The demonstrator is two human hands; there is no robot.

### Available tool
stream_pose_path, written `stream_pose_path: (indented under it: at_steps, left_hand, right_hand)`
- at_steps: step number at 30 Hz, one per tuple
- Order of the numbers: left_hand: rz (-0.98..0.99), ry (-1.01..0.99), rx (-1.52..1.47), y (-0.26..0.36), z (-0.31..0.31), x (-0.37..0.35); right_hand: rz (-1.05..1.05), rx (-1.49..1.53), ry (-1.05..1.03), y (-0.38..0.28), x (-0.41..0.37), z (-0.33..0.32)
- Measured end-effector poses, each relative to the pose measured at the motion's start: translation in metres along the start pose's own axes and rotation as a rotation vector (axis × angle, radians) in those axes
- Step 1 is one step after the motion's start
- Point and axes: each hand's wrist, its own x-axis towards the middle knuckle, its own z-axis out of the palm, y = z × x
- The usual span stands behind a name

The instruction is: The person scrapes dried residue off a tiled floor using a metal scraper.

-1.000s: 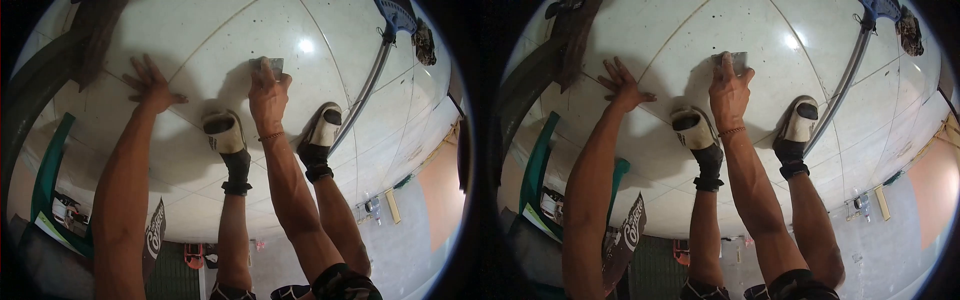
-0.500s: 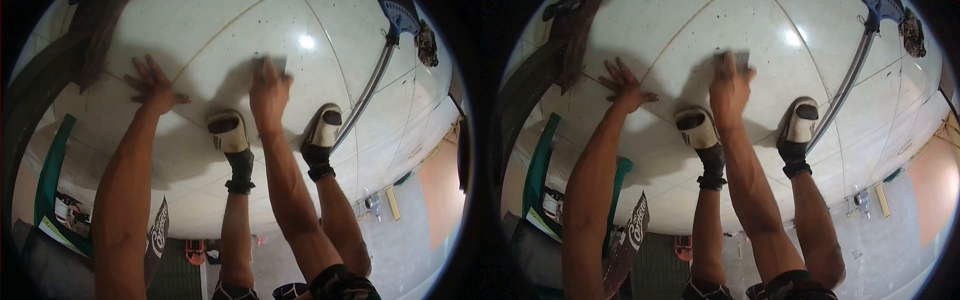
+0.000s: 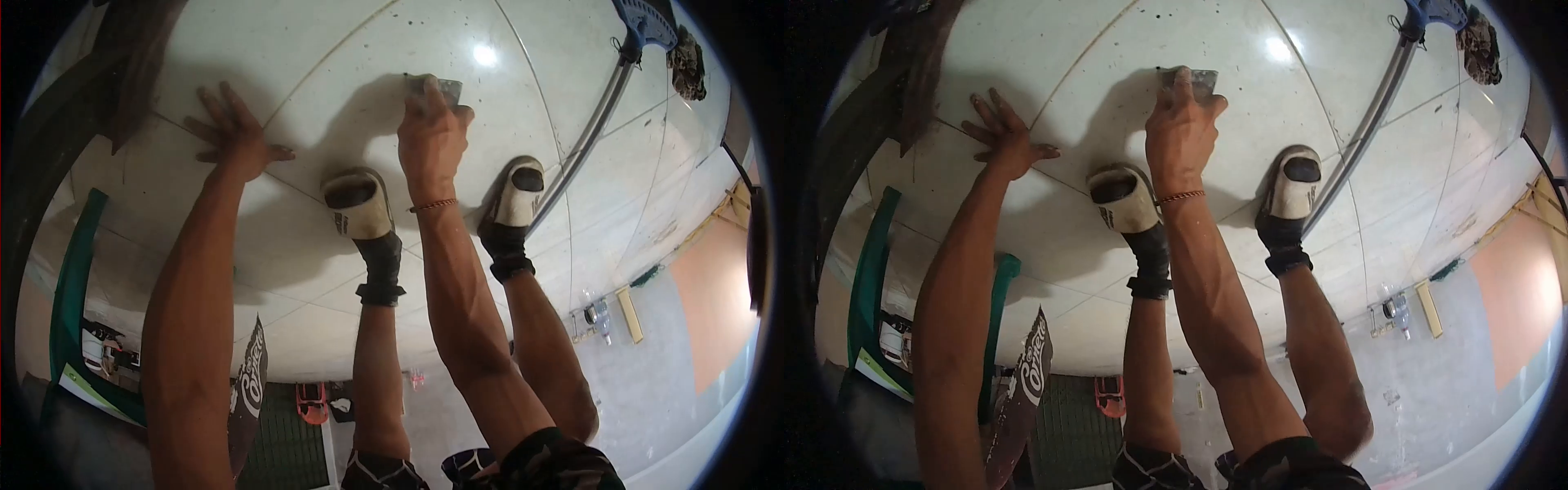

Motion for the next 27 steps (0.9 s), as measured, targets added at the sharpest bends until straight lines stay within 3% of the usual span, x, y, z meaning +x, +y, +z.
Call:
stream_pose_path:
  at_steps: [4, 12, 22, 24, 27]
  left_hand:
    - [-0.005, -0.010, -0.003, -0.001, 0.000, 0.002]
    - [-0.014, 0.005, -0.015, -0.002, 0.002, 0.002]
    - [-0.030, -0.028, -0.026, -0.001, -0.002, 0.003]
    - [-0.013, 0.002, -0.053, -0.001, 0.001, 0.001]
    - [-0.025, -0.019, -0.005, -0.001, 0.000, 0.003]
  right_hand:
    - [-0.068, -0.026, 0.010, -0.009, 0.008, 0.003]
    - [0.076, 0.018, -0.036, -0.028, 0.007, -0.005]
    - [0.042, 0.001, -0.013, -0.013, 0.010, 0.004]
    - [-0.094, -0.019, 0.092, -0.025, 0.036, 0.002]
    - [-0.123, 0.004, 0.071, -0.023, 0.040, -0.003]
